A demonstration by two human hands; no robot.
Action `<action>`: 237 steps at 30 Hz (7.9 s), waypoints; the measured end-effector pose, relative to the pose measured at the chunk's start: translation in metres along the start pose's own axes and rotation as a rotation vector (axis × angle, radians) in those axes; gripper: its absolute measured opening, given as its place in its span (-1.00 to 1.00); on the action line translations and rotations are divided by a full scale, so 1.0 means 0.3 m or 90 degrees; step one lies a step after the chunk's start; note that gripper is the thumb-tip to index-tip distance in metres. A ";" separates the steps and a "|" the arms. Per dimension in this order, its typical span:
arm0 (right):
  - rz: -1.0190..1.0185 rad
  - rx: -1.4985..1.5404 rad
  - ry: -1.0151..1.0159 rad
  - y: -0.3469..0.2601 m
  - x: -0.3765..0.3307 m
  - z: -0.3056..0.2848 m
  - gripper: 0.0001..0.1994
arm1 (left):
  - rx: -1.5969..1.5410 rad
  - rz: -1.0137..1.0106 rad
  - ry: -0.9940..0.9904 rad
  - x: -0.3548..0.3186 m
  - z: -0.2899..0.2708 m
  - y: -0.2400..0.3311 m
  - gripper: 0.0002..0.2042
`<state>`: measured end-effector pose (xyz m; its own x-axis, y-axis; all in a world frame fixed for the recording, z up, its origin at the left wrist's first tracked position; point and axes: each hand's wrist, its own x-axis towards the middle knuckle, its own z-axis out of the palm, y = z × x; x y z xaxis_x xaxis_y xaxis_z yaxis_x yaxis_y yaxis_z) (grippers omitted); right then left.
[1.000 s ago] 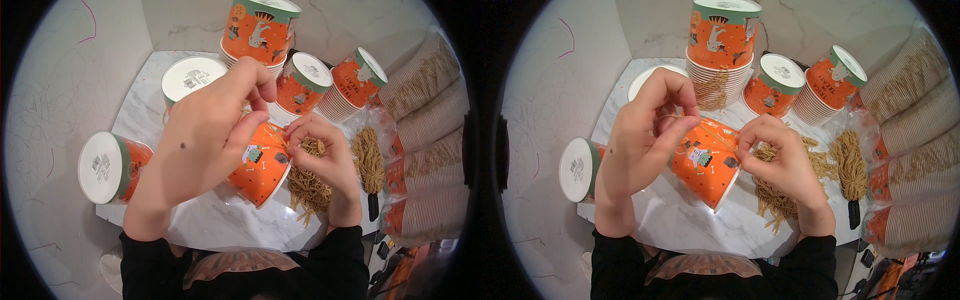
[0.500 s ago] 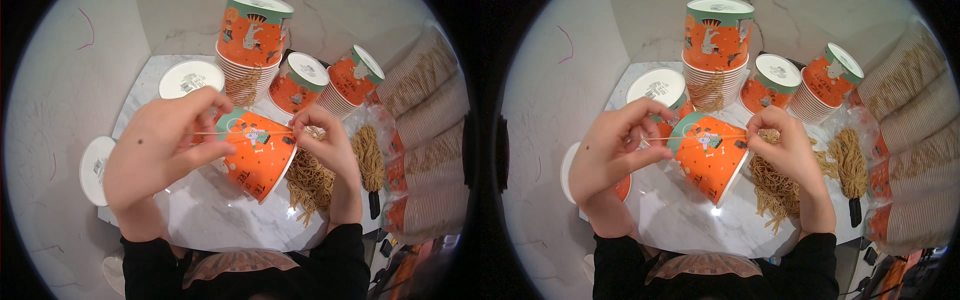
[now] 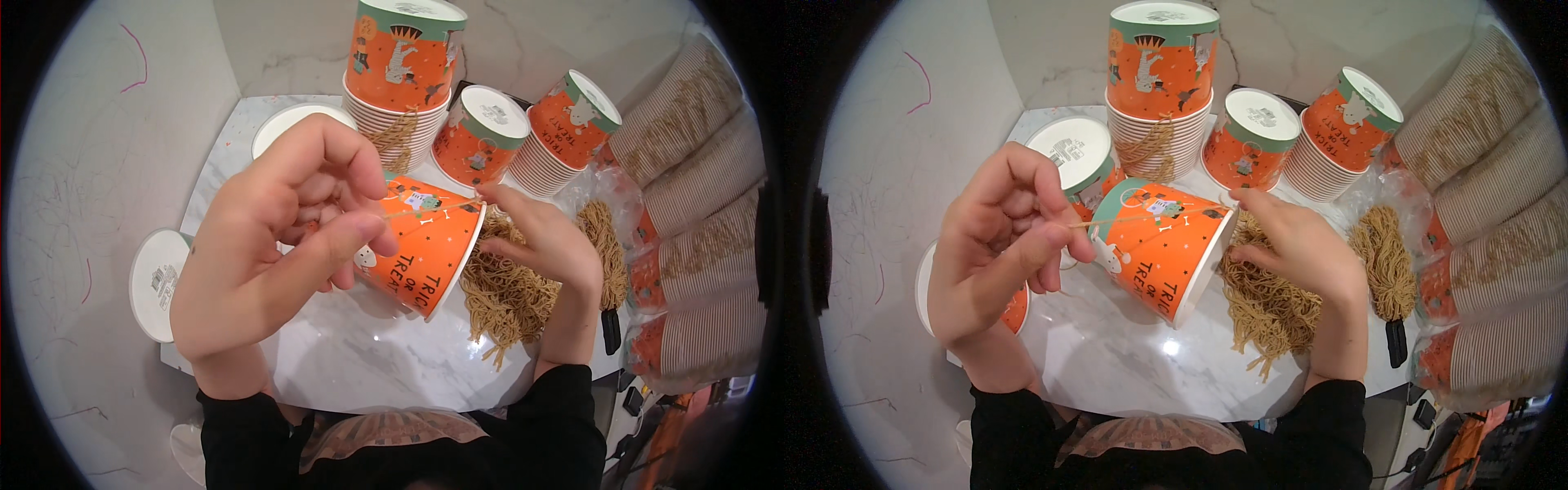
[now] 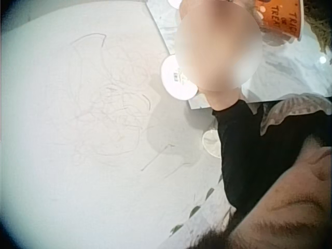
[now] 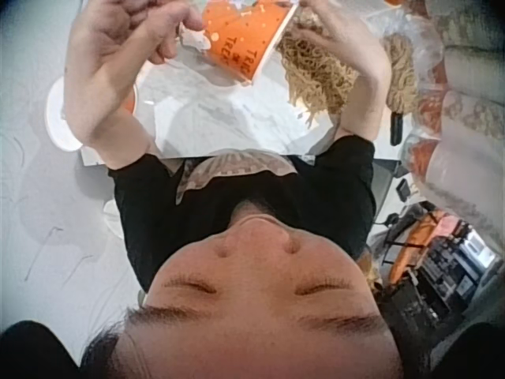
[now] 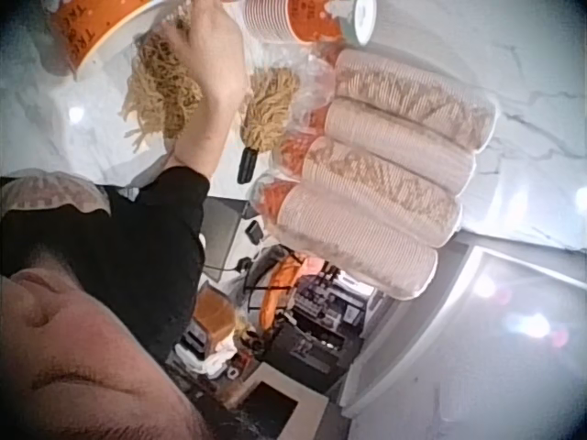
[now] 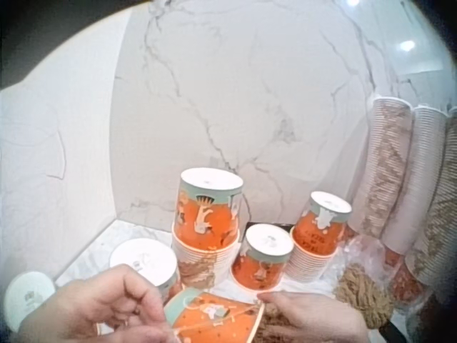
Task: Attaching string handles to small decorative paper buckets.
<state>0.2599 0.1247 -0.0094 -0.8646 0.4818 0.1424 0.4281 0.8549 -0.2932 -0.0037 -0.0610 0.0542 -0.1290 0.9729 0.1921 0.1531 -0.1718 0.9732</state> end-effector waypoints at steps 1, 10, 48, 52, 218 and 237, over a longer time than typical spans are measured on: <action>0.000 -0.001 0.001 0.004 0.010 0.015 -0.42 | -0.035 0.008 0.009 -0.002 0.001 -0.001 -0.85; 0.064 0.071 0.112 -0.093 0.041 -0.017 -0.80 | -0.158 0.133 0.009 0.011 -0.031 -0.019 -0.79; -0.291 -0.075 0.401 -0.262 -0.004 0.020 -0.73 | -0.276 -0.093 -0.195 0.080 0.105 -0.118 -0.34; -0.185 -0.070 0.471 -0.245 -0.003 -0.016 -0.73 | -0.253 -0.142 -0.282 0.078 0.094 -0.123 -0.26; -0.133 0.126 0.148 -0.156 0.050 0.065 -0.82 | -0.257 -0.188 -0.199 0.160 0.036 -0.156 -0.34; -0.011 0.377 0.117 -0.156 0.067 0.052 -0.87 | 0.459 0.230 -0.015 0.115 0.067 -0.327 -0.80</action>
<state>0.2183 0.0915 -0.0076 -0.7878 0.5395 0.2972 0.1499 0.6359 -0.7571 -0.0036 -0.0073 -0.0371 0.0696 0.8805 0.4690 0.7770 -0.3427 0.5280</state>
